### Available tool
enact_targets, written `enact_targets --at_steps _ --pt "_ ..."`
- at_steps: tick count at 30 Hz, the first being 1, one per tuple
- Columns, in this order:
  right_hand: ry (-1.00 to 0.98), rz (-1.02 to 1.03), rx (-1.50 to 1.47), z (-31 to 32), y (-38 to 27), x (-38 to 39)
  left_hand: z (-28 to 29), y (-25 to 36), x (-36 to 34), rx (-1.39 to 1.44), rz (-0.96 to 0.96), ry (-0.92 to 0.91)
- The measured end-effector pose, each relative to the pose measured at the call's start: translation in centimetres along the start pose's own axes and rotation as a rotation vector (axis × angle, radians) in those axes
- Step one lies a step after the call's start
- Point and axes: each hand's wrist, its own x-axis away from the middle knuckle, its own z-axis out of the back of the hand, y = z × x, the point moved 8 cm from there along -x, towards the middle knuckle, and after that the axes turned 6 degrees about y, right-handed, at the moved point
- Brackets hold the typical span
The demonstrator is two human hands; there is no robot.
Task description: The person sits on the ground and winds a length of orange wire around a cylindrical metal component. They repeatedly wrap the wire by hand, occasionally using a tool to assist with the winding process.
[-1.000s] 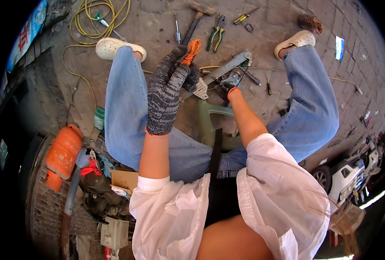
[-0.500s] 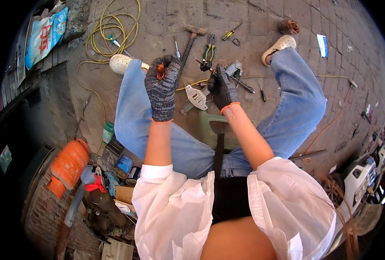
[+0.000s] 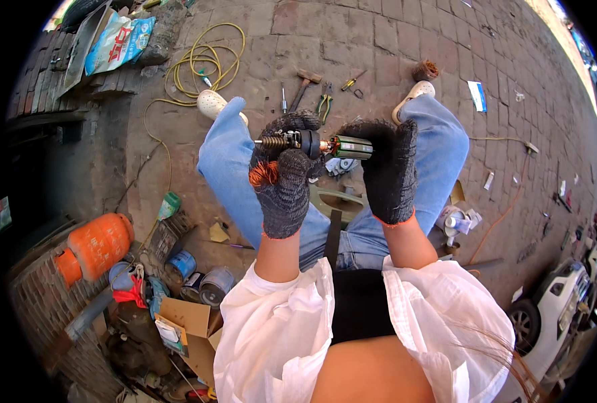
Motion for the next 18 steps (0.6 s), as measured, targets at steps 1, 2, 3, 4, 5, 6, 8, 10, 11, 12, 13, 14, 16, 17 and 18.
enact_targets --at_steps 1,2,3,4,5,6,8,10,11,12,13,14,16,17,18 --pt "-0.054 0.017 -0.035 -0.2 -0.9 0.6 0.0 0.9 1.0 -0.032 -0.037 -0.017" --pt "-0.107 0.033 -0.071 -0.6 -2.1 1.1 -0.1 1.7 1.9 -0.064 -0.072 -0.035" --pt "-0.16 0.045 -0.108 -0.9 -3.2 1.7 -0.1 2.4 2.7 -0.11 -0.11 -0.037" --pt "-0.169 0.013 -0.153 -1.1 -3.9 2.2 -0.3 3.1 3.4 -0.155 -0.149 -0.037" --pt "-0.174 -0.022 -0.194 -1.1 -4.5 2.8 -0.4 3.6 4.1 -0.197 -0.182 -0.038" --pt "-0.161 -0.014 -0.21 -0.9 -5.0 3.3 -0.7 3.9 4.7 -0.194 -0.188 -0.086" --pt "-0.138 0.048 -0.245 -0.9 -6.2 4.1 -1.1 4.4 5.5 -0.173 -0.178 -0.073" --pt "-0.135 0.106 -0.258 -0.7 -7.0 4.6 -1.6 4.8 6.2 -0.148 -0.178 -0.087" --pt "-0.143 0.132 -0.254 -0.5 -7.2 4.9 -1.8 5.0 6.6 -0.136 -0.178 -0.092" --pt "-0.151 0.157 -0.25 -0.5 -7.5 5.1 -1.9 5.1 6.9 -0.134 -0.187 -0.093" --pt "-0.155 0.159 -0.264 -0.4 -7.6 5.4 -2.1 5.2 7.2 -0.127 -0.186 -0.093" --pt "-0.158 0.161 -0.279 -0.4 -7.7 5.7 -2.3 5.3 7.4 -0.12 -0.185 -0.093" --pt "-0.163 0.184 -0.287 -0.3 -8.1 6.2 -2.6 5.5 7.8 -0.098 -0.166 -0.093" --pt "-0.165 0.204 -0.282 -0.4 -8.5 6.5 -2.6 5.6 8.0 -0.09 -0.157 -0.091" --pt "-0.166 0.224 -0.277 -0.4 -8.9 6.7 -2.3 5.4 8.0 -0.086 -0.153 -0.088"
